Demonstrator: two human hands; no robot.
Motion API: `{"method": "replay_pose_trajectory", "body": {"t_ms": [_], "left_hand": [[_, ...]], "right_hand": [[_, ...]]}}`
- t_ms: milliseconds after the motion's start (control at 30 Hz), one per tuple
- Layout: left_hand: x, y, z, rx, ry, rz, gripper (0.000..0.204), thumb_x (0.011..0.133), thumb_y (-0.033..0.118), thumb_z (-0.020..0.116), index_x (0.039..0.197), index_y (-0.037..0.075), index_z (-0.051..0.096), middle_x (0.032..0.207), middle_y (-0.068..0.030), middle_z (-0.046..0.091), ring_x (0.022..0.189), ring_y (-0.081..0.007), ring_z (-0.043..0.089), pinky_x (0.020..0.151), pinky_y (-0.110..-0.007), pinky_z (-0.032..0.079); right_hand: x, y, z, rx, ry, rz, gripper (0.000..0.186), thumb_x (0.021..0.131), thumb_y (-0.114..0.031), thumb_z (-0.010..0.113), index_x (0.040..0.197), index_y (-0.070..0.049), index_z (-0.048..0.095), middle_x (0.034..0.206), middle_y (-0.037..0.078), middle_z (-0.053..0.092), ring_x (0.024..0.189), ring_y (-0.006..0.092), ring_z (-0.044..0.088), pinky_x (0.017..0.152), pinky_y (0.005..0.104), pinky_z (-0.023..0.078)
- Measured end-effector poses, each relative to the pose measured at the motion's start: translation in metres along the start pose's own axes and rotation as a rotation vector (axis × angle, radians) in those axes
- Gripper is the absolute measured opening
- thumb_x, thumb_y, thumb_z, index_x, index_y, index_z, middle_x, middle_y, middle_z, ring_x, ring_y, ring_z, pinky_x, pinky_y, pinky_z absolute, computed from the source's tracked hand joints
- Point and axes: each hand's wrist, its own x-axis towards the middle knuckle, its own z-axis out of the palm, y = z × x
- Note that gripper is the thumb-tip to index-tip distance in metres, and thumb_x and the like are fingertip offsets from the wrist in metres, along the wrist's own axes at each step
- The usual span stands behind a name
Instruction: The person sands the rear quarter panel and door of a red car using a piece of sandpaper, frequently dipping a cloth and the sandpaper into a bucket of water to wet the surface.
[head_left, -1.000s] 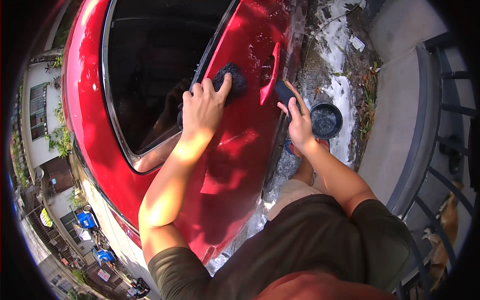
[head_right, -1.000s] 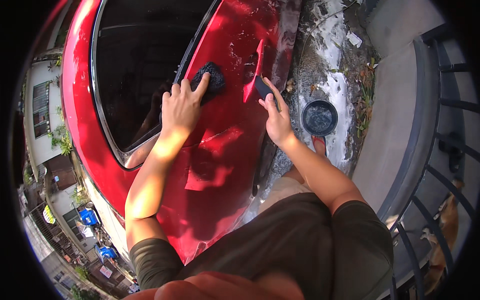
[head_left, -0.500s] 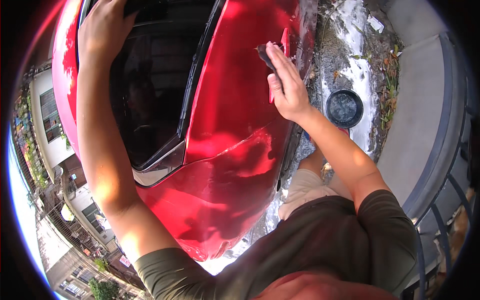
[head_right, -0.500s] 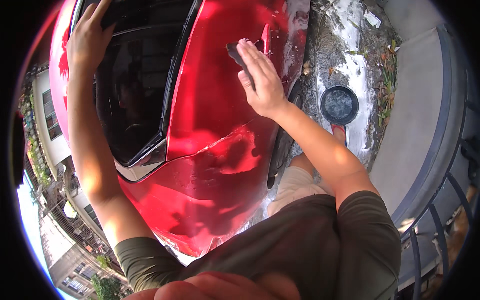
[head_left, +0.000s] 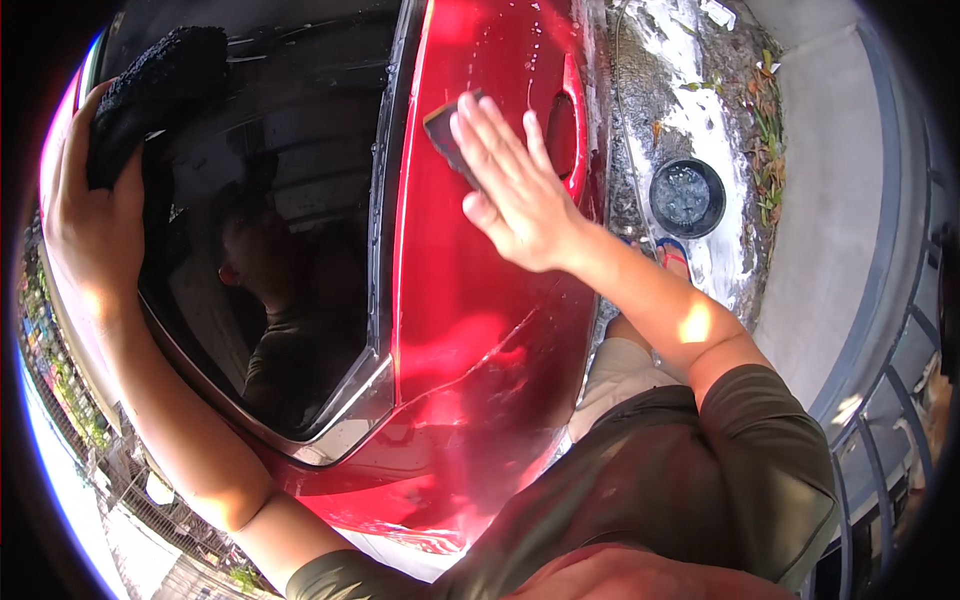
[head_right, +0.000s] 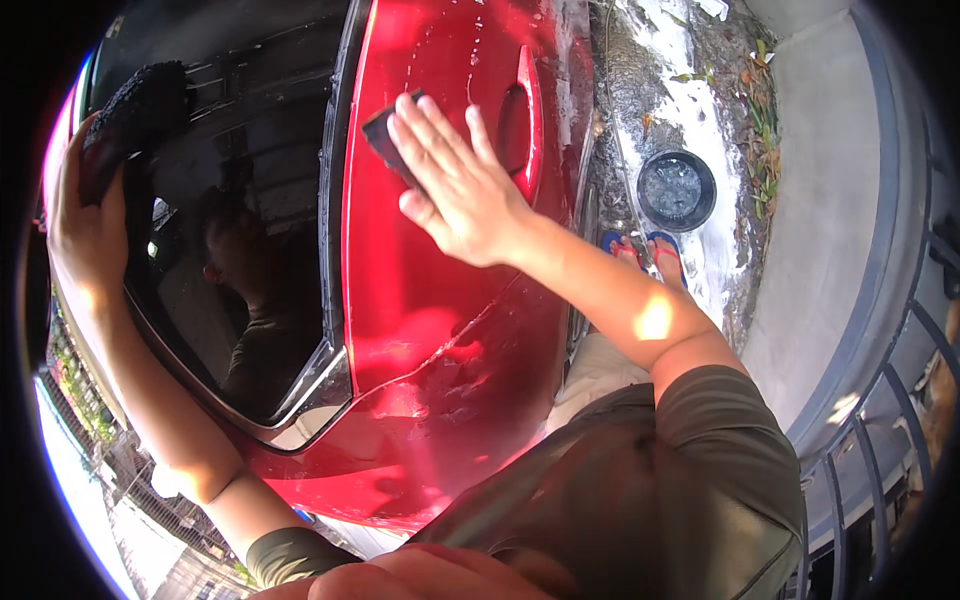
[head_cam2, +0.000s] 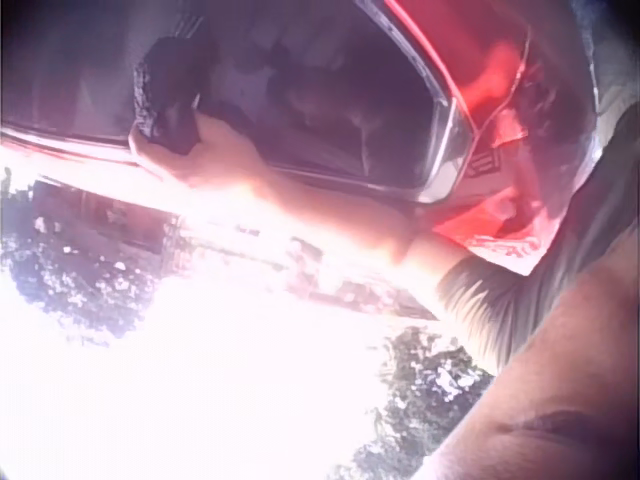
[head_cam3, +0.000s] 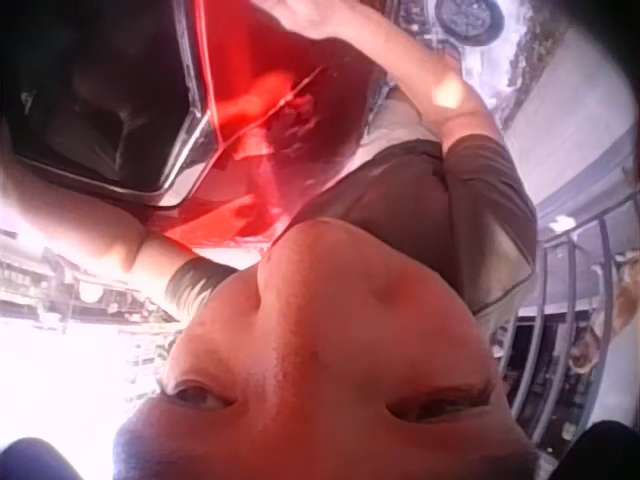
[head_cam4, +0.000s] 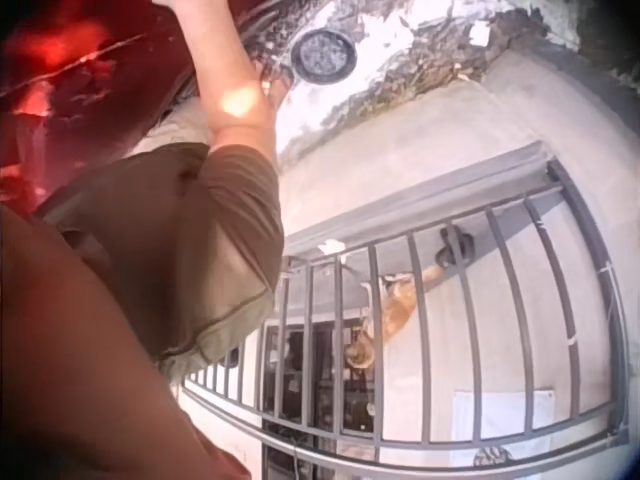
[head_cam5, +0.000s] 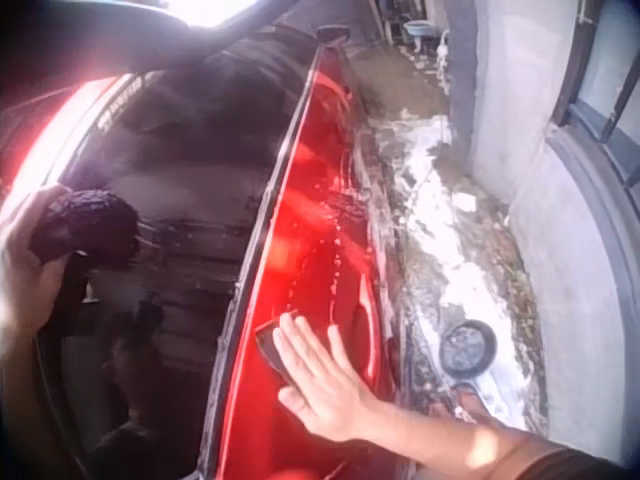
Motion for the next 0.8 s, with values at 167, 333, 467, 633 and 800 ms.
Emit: {"method": "replay_pose_trajectory", "body": {"t_ms": [167, 333, 467, 633, 800], "left_hand": [[0.0, 0.013, 0.005, -0.06, 0.009, -0.034, 0.052, 0.089, 0.013, 0.075, 0.139, 0.019, 0.065, 0.134, -0.0126, 0.068, 0.124, -0.03, 0.066, 0.104, -0.04, 0.052], [0.006, 0.013, 0.015, 0.011, -0.004, -0.025, 0.05, 0.094, 0.021, 0.072, 0.143, 0.024, 0.061, 0.13, -0.0111, 0.071, 0.119, -0.0264, 0.069, 0.099, -0.038, 0.054], [-0.007, 0.009, 0.011, 0.046, 0.017, -0.07, 0.05, 0.099, 0.032, 0.068, 0.147, 0.033, 0.057, 0.124, -0.0079, 0.075, 0.111, -0.023, 0.074, 0.092, -0.036, 0.057], [0.005, 0.016, 0.01, -0.041, -0.033, -0.133, 0.051, 0.09, 0.015, 0.076, 0.14, 0.019, 0.065, 0.132, -0.0121, 0.07, 0.119, -0.0274, 0.069, 0.102, -0.037, 0.053], [0.003, 0.002, 0.011, -0.007, 0.0, -0.056, 0.051, 0.09, 0.015, 0.076, 0.14, 0.018, 0.065, 0.133, -0.0119, 0.07, 0.119, -0.0271, 0.069, 0.102, -0.037, 0.053]], "right_hand": [[-0.014, 0.003, -0.001, -0.052, -0.128, -0.081, 0.076, 0.107, -0.049, 0.035, 0.167, -0.008, 0.013, 0.175, 0.012, 0.011, 0.161, 0.0301, 0.012, 0.123, 0.0688, 0.005], [0.13, 0.072, -0.04, 0.002, -0.015, 0.09, 0.062, 0.11, -0.045, 0.032, 0.161, -0.009, 0.031, 0.17, 0.015, 0.025, 0.158, 0.0342, 0.02, 0.126, 0.0624, 0.011], [-0.005, -0.001, -0.002, -0.047, -0.095, -0.095, 0.068, 0.11, -0.046, 0.032, 0.165, -0.008, 0.022, 0.173, 0.014, 0.017, 0.16, 0.032, 0.014, 0.126, 0.0622, 0.006], [0.088, 0.063, -0.025, -0.107, 0.052, 0.012, 0.061, 0.11, -0.043, 0.038, 0.157, -0.007, 0.03, 0.164, 0.017, 0.032, 0.153, 0.0347, 0.028, 0.122, 0.0639, 0.016], [0.104, 0.056, -0.024, -0.123, 0.111, 0.023, 0.065, 0.11, -0.041, 0.038, 0.161, -0.002, 0.027, 0.168, 0.019, 0.029, 0.157, 0.0325, 0.025, 0.126, 0.0571, 0.014]]}}
